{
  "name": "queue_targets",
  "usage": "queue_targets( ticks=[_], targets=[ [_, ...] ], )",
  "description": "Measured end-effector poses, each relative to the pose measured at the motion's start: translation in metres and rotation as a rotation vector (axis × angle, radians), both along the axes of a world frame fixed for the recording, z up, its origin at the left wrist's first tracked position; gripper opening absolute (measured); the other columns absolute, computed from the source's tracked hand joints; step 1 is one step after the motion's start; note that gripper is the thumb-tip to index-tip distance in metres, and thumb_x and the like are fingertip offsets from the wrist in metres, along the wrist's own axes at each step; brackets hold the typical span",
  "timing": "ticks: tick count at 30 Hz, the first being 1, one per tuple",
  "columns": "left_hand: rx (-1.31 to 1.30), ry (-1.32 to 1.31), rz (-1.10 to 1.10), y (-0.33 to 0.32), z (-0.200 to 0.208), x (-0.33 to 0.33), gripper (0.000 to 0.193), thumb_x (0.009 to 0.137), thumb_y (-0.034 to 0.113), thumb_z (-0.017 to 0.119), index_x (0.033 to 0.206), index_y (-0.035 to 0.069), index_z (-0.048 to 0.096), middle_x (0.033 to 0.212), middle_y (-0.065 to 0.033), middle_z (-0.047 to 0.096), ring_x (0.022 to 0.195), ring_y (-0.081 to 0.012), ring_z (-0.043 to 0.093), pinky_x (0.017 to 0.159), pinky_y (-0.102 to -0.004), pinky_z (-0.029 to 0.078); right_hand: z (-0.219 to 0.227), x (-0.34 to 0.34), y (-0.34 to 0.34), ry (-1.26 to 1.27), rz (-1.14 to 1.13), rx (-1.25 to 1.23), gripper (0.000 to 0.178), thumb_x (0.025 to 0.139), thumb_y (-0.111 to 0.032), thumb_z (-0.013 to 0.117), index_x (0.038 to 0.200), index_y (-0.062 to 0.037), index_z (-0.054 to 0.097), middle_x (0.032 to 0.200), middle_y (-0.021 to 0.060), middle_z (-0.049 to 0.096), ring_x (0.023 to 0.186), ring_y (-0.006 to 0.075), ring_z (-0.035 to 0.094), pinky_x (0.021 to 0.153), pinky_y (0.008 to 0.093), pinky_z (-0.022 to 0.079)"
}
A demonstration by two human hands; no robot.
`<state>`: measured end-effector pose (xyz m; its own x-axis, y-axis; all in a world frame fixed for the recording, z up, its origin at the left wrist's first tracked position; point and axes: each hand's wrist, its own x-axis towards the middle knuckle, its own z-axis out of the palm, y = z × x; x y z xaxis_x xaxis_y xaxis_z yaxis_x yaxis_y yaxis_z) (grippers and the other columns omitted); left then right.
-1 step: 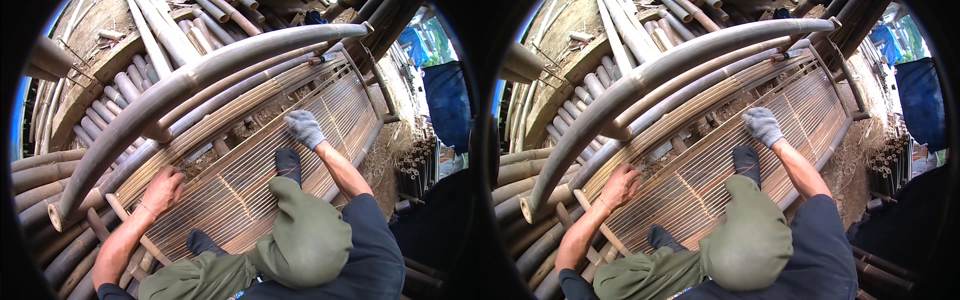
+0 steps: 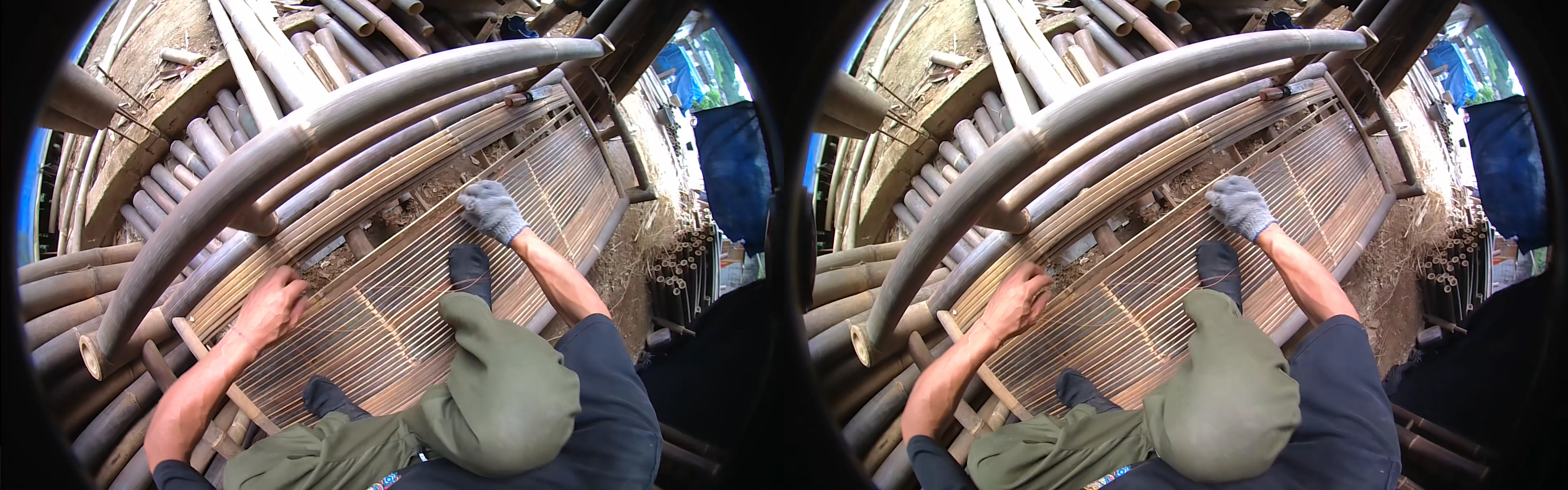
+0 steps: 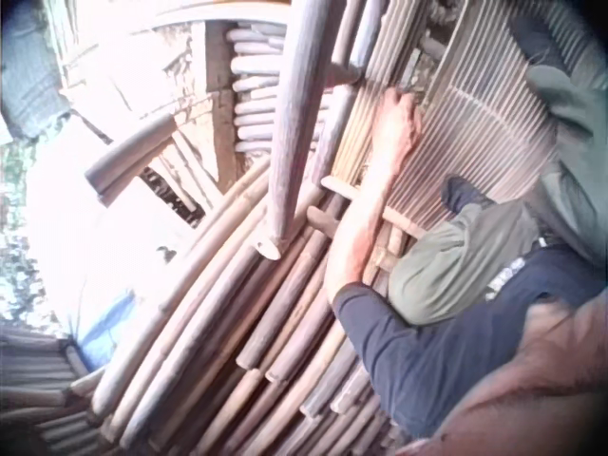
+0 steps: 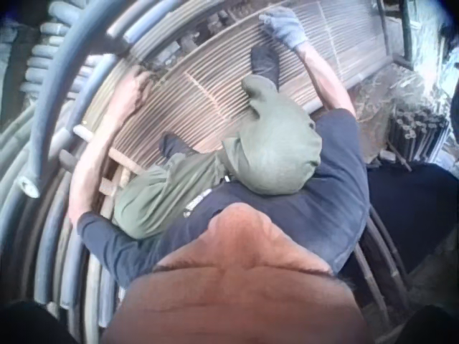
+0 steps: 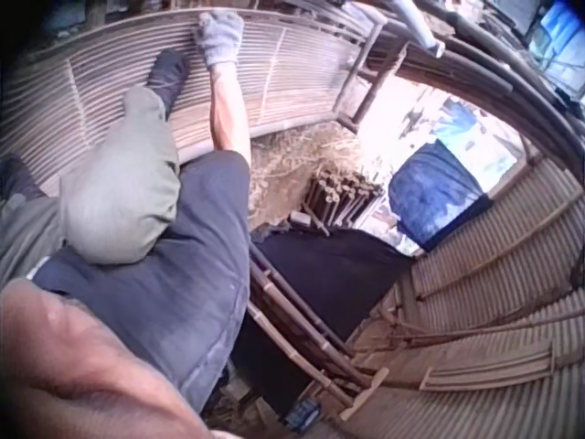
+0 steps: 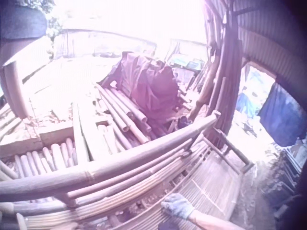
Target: The person weaves thin bamboo strips into a larger bamboo frame using both hands. They interlace the strips through the frame's vertical supports, occasionally tapping them into place with a small wooden tool.
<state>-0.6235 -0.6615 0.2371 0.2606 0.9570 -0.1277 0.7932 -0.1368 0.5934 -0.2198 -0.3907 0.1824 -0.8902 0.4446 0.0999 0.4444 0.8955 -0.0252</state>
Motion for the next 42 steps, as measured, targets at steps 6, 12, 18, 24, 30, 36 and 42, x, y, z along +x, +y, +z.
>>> queue_targets(
  ticks=[6, 12, 18, 24, 30, 36, 42],
  targets=[
    [-0.011, -0.005, -0.057, 0.104, -0.033, 0.075, 0.024, 0.086, 0.014, 0.067, 0.106, 0.002, 0.065, 0.106, -0.0152, 0.059, 0.100, -0.0326, 0.058, 0.087, -0.0429, 0.052, -0.034, -0.016, 0.022, -0.237, 0.153, -0.034, 0.014, 0.077, -0.022, 0.062, 0.073, -0.0113, 0.069, 0.081, 0.0074, 0.065, 0.083, 0.0268, 0.064, 0.076, 0.0399, 0.051],
    [0.094, -0.072, 0.049, 0.173, -0.095, 0.194, 0.049, 0.076, 0.006, 0.067, 0.123, 0.000, 0.053, 0.124, -0.0200, 0.053, 0.115, -0.0354, 0.053, 0.103, -0.0424, 0.045, -0.015, -0.040, 0.015, -0.385, -0.022, -0.366, 0.020, 0.078, -0.022, 0.064, 0.082, -0.0037, 0.072, 0.082, 0.0161, 0.070, 0.080, 0.0342, 0.069, 0.074, 0.0433, 0.054],
    [0.183, -0.333, 0.446, 0.189, -0.109, 0.244, 0.026, 0.089, 0.010, 0.060, 0.113, 0.004, 0.064, 0.087, -0.0125, 0.069, 0.087, -0.0278, 0.067, 0.086, -0.0406, 0.051, 0.068, 0.024, 0.021, -0.073, 0.014, -1.262, 0.027, 0.097, -0.026, 0.059, 0.102, -0.0011, 0.068, 0.086, 0.0163, 0.068, 0.068, 0.0293, 0.066, 0.070, 0.0390, 0.055],
    [-0.175, -0.320, 0.922, 0.164, -0.139, 0.203, 0.028, 0.098, 0.019, 0.047, 0.111, 0.004, 0.066, 0.102, -0.0216, 0.067, 0.095, -0.0385, 0.065, 0.087, -0.0458, 0.051, 0.096, 0.063, 0.141, 0.165, -0.458, -0.602, 0.027, 0.095, -0.031, 0.064, 0.102, -0.0064, 0.072, 0.094, 0.0099, 0.068, 0.086, 0.0219, 0.067, 0.078, 0.0359, 0.055],
    [-0.598, -0.166, 0.795, 0.191, -0.130, 0.213, 0.033, 0.098, 0.027, 0.044, 0.109, 0.002, 0.063, 0.108, -0.0296, 0.065, 0.105, -0.0480, 0.060, 0.091, -0.0546, 0.047, -0.019, -0.017, 0.101, -0.292, -0.170, -0.144, 0.020, 0.087, -0.022, 0.059, 0.078, -0.0099, 0.072, 0.083, 0.0100, 0.068, 0.082, 0.0278, 0.067, 0.073, 0.0426, 0.052],
    [-0.593, -0.329, 0.692, 0.211, -0.181, 0.199, 0.036, 0.085, 0.019, 0.052, 0.108, -0.006, 0.065, 0.107, -0.0336, 0.064, 0.106, -0.0465, 0.062, 0.094, -0.0479, 0.048, -0.098, -0.089, 0.070, -0.485, -0.124, -0.839, 0.022, 0.083, -0.019, 0.058, 0.084, -0.0027, 0.073, 0.085, 0.0217, 0.070, 0.079, 0.0374, 0.069, 0.073, 0.0457, 0.054],
    [-0.789, -0.396, 0.764, 0.217, -0.160, 0.198, 0.034, 0.078, 0.024, 0.066, 0.099, -0.002, 0.072, 0.105, -0.0285, 0.068, 0.100, -0.0392, 0.066, 0.089, -0.0409, 0.050, -0.147, -0.077, 0.093, -0.489, 0.241, -1.068, 0.027, 0.080, -0.019, 0.058, 0.095, -0.0009, 0.072, 0.094, 0.0237, 0.070, 0.081, 0.0412, 0.067, 0.071, 0.0472, 0.051]
  ],
)
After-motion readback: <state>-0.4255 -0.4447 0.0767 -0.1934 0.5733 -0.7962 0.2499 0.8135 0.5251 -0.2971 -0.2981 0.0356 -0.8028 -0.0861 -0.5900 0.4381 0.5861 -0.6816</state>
